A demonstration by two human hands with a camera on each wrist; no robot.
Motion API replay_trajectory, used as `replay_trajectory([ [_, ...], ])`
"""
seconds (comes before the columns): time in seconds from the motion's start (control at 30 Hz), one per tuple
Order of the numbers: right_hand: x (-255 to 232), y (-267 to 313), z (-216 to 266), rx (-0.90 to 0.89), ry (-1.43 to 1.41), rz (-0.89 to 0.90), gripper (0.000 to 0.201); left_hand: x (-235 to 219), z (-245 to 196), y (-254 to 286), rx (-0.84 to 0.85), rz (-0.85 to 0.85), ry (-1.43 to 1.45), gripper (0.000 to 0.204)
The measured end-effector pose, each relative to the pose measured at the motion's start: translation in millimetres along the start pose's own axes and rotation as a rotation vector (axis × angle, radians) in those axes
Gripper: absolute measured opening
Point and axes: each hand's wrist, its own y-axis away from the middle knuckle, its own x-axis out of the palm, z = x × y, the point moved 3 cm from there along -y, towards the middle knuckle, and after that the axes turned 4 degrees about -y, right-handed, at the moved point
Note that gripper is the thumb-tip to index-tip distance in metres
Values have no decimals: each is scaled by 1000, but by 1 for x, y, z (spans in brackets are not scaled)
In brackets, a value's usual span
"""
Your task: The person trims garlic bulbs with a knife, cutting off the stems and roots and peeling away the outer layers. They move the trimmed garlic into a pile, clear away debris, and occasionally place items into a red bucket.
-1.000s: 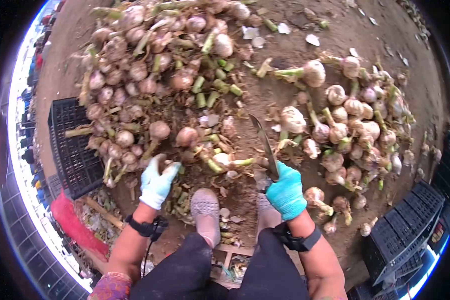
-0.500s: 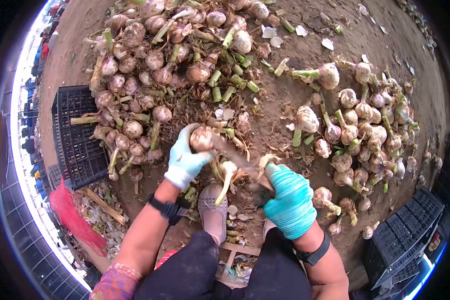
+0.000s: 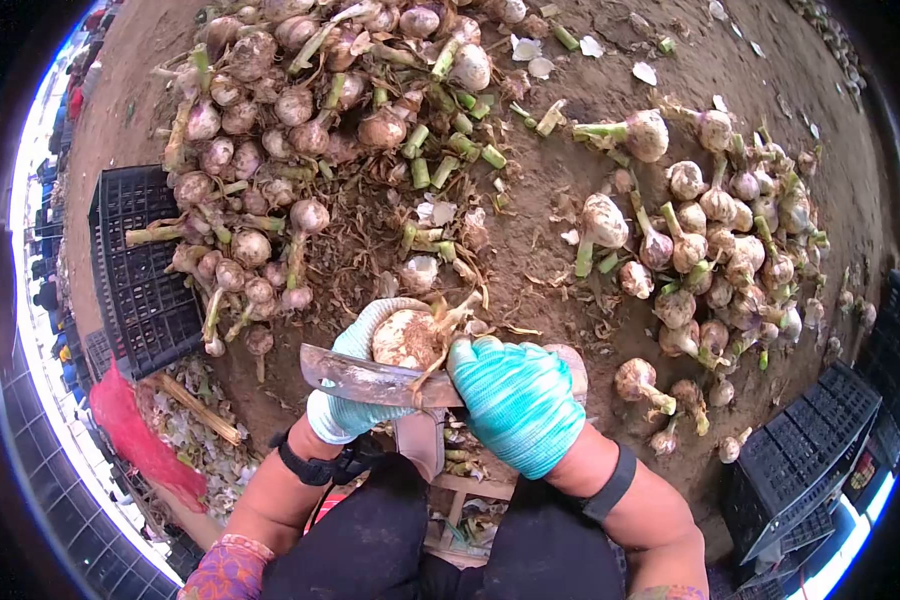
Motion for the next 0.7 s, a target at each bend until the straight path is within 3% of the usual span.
replay_trajectory([
  [0.07,5,-2,-4,-3,-10,-30,29,3,-6,2,-20,-23,-29,69],
  [0.13,10,-5,-12,-41,-58,-170,30,7,-1,6,-54,-32,-130,71],
  [0.17,17,-5,-17,-35,-44,-193,33,7,1,6,4,-39,-149,70],
  [0.27,24,-9,-27,-10,-63,-155,32,7,-9,10,-27,-36,-208,69],
  [0.33,24,-11,-27,-45,-63,-248,25,3,-11,11,-9,-87,-101,59],
  [0.4,32,-11,-40,64,-49,-210,16,4,-10,16,-359,83,-38,57],
  [0.43,42,-9,-83,387,138,-159,11,9,-37,20,18,146,-111,59],
  [0.47,35,12,-117,465,-140,-376,12,7,-34,23,-90,166,-64,68],
  [0.5,22,11,-111,449,-390,-547,17,5,-31,26,-200,179,-19,78],
  [0.53,5,19,-98,460,-634,-728,22,7,-23,18,-124,52,52,74],
  [0.57,-2,21,-82,474,-755,-609,26,9,-15,10,-39,-68,113,70],
  [0.6,-7,11,-61,686,-1156,-393,25,16,-9,5,-134,-42,133,85],
  [0.67,1,8,-52,543,-1160,-144,25,16,-12,-8,133,17,-282,88],
  [0.7,3,5,-46,465,-1157,-26,30,16,-20,-8,163,-2,-567,92],
])
